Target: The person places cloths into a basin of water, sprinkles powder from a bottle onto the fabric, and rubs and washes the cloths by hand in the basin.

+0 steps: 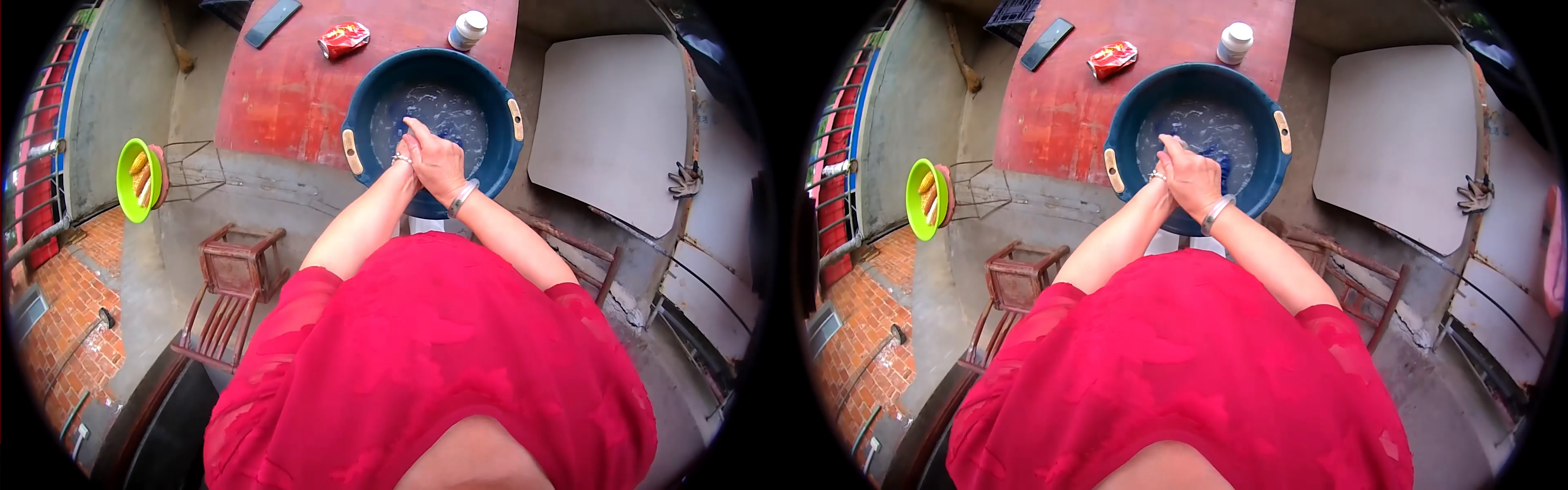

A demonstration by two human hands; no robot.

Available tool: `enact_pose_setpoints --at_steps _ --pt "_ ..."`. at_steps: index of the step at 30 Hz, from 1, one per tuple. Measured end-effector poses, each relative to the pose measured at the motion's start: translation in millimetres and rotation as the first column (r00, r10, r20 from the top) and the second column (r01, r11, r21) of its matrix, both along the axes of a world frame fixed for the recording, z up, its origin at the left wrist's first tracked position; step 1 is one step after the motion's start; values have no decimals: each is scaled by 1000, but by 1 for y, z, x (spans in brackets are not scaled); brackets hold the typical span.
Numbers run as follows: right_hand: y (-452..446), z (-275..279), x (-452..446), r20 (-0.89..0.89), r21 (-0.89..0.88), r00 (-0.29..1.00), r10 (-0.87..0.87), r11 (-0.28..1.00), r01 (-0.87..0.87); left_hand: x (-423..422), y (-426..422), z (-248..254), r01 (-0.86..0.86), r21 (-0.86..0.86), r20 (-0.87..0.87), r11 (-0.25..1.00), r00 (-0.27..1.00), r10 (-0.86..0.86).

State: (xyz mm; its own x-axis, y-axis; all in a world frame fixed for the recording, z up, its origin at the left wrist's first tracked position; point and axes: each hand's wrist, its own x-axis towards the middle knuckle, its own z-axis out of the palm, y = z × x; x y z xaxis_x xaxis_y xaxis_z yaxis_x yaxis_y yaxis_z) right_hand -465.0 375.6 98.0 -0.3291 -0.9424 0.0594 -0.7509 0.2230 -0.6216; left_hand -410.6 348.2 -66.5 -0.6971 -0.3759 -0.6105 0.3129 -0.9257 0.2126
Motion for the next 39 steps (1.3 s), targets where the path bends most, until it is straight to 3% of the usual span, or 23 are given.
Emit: enact_pose_setpoints --at_steps 3,4,5,7,10,12,14,18,19,21,24,26,27,28,29,31,32,33,35,37,39 --pt "-5 -8 -11 31 42 998 -54 998 52 -4 0 47 -167 107 20 980 986 166" --pt "-9 -22 -25 46 68 992 -115 991 112 -11 -3 64 -131 201 173 971 980 96" --pt "-12 -34 -36 24 64 984 -174 983 172 -15 -7 135 -116 353 224 928 974 37" --pt "-12 -32 -45 -8 75 986 -168 983 168 -19 -9 148 -125 289 238 949 970 55" --pt "-5 -14 -30 1 49 991 -133 990 133 -19 -5 105 -183 205 236 961 963 133" --pt "2 -4 -10 47 -50 997 -64 997 67 -11 3 40 -155 135 -206 979 962 181" --pt "6 4 0 54 -70 998 -30 997 34 -13 2 44 -139 179 -73 974 985 154" --pt "-4 -19 -26 39 8 987 -154 988 154 -16 -5 70 -111 260 198 959 978 59" --pt "-7 -25 -37 58 -19 978 -200 979 201 -20 -10 142 -83 306 327 948 945 -23" --pt "-8 -30 -46 27 -41 978 -208 977 209 -23 -12 143 -55 308 210 950 978 -12" --pt "-4 -29 -38 65 -51 975 -213 975 217 -22 -13 137 -62 330 301 942 953 -43" --pt "2 -14 -17 58 -71 991 -125 989 129 -3 -8 66 -57 151 95 987 995 43" --pt "5 -12 -8 60 -124 996 -72 989 79 2 -9 71 -67 64 -17 996 998 68" --pt "5 -9 -6 101 -48 989 -105 993 110 3 -3 77 -129 33 11 991 992 129" --pt "1 -13 -15 91 -4 986 -137 990 137 -2 -7 80 -16 71 152 997 988 5" --pt "2 -29 -38 81 97 975 -207 975 199 -10 -16 133 189 204 416 961 871 -260" --pt "1 -37 -50 99 154 974 -205 970 189 -10 -14 98 159 146 352 976 914 -202" --pt "2 -41 -62 127 267 981 -144 958 106 -7 -15 104 168 179 292 969 932 -216" --pt "7 -42 -79 236 283 969 -73 959 3 3 -24 120 181 231 163 956 961 -221" --pt "5 -32 -89 590 98 806 53 986 -136 11 -27 108 253 246 86 936 956 -282" --pt "9 -15 -83 742 124 659 125 940 -319 13 -31 103 317 181 101 931 936 -338"
